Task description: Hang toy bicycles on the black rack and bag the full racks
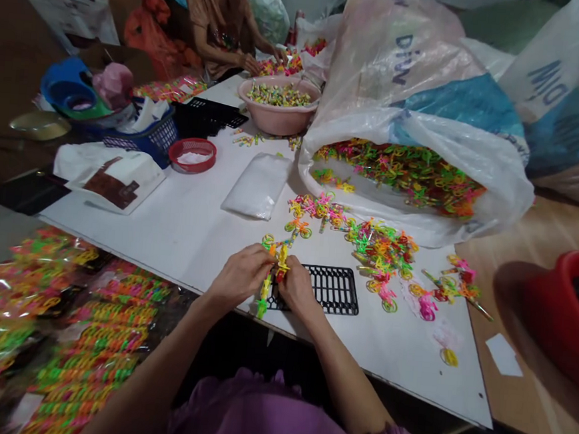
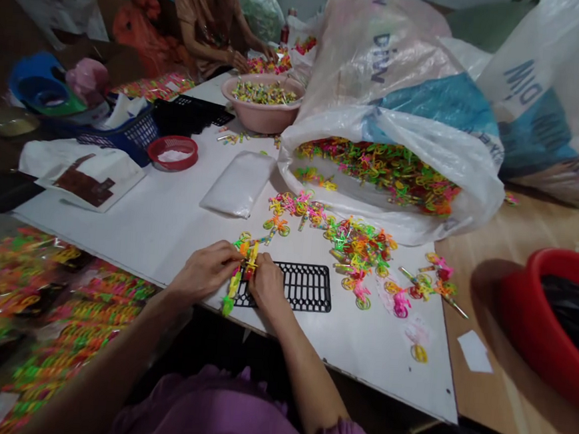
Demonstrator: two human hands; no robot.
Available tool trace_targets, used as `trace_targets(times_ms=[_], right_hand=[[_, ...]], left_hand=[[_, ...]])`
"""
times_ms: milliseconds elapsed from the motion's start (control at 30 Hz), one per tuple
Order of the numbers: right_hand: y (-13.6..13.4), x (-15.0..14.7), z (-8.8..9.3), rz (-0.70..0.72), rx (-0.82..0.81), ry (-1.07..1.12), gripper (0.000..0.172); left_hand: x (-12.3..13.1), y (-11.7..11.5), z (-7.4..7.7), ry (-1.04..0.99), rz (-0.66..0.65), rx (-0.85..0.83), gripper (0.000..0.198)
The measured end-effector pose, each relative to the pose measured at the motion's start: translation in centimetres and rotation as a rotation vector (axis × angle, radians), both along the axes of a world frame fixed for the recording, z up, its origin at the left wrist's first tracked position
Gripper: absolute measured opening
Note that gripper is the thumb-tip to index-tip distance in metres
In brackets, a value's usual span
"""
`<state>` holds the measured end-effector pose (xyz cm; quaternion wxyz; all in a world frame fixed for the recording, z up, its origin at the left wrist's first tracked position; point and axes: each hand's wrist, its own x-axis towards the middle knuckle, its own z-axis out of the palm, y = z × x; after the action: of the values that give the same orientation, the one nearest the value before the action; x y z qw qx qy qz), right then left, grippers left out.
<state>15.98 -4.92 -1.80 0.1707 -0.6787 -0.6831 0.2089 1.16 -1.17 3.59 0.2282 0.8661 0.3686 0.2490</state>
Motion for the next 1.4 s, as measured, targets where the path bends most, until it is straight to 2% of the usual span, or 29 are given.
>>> trace_targets(times_ms=[67,167,267,367,400,533,667,800,967,1100,1200,1267,1300,1400], right_hand=[[0.3,-0.3,0.5,0.018,-0.043,-0.071,0.018],[0.4,-0.5,0.7,0.047,-0.050,-0.079,0.019],[-0.1,0.5,0.5,0.114,-0.037,0.000,0.015],[-0.2,2.1,0.6,0.269,-0.068,0.119,0.010],[0.1,2.5,0.9,0.277,-0.052,0.123,0.012],[3.3,2.3,2.3,0.173,0.084,-0.110,0.022],[5.5,1.3,3.1,0.175,0.044,-0.301,0.019],[4.0,2.6,2.9,-0.027,0.083,-0.206,0.021],[1.8,4.7,2.8,-0.134,0.030,-0.017,0.018],[1.0,4.7,3.2,-0.267,0.079,0.178,0.019],[0.0,3.9,4.0,-0.248,0.044,0.283,0.017],[-0.8,3.3,5.0,-0.174,0.075,0.304,0.016],[-1.1,3.0,5.6,-0.134,0.106,0.294,0.015],[-1.9,2.7,7.2,-0.071,0.144,0.242,0.010]], left_hand=[[0.2,-0.1,0.2,-0.007,0.010,0.013,0.018],[0.4,-0.1,0.6,0.059,-0.056,0.035,0.022],[0.4,-0.5,0.7,0.137,-0.123,0.057,0.013],[-0.2,-1.7,0.6,0.153,-0.171,0.075,0.013],[-0.5,-2.2,0.5,0.158,-0.182,0.084,0.014],[-1.0,-3.9,0.4,0.207,-0.123,0.115,0.014],[-1.0,-4.3,0.2,0.246,-0.075,0.160,0.012],[-1.0,-2.5,-0.6,0.147,-0.052,0.270,0.016],[-0.3,1.5,-1.5,0.113,0.066,0.345,0.015],[-0.1,2.5,-0.5,0.077,0.119,0.268,0.018],[0.1,1.9,1.2,-0.065,0.231,0.166,0.034],[0.6,1.6,2.6,-0.110,0.188,0.015,0.045],[1.0,1.5,3.2,-0.103,0.135,-0.089,0.045],[2.5,1.1,4.7,-0.062,0.065,-0.356,0.026]])
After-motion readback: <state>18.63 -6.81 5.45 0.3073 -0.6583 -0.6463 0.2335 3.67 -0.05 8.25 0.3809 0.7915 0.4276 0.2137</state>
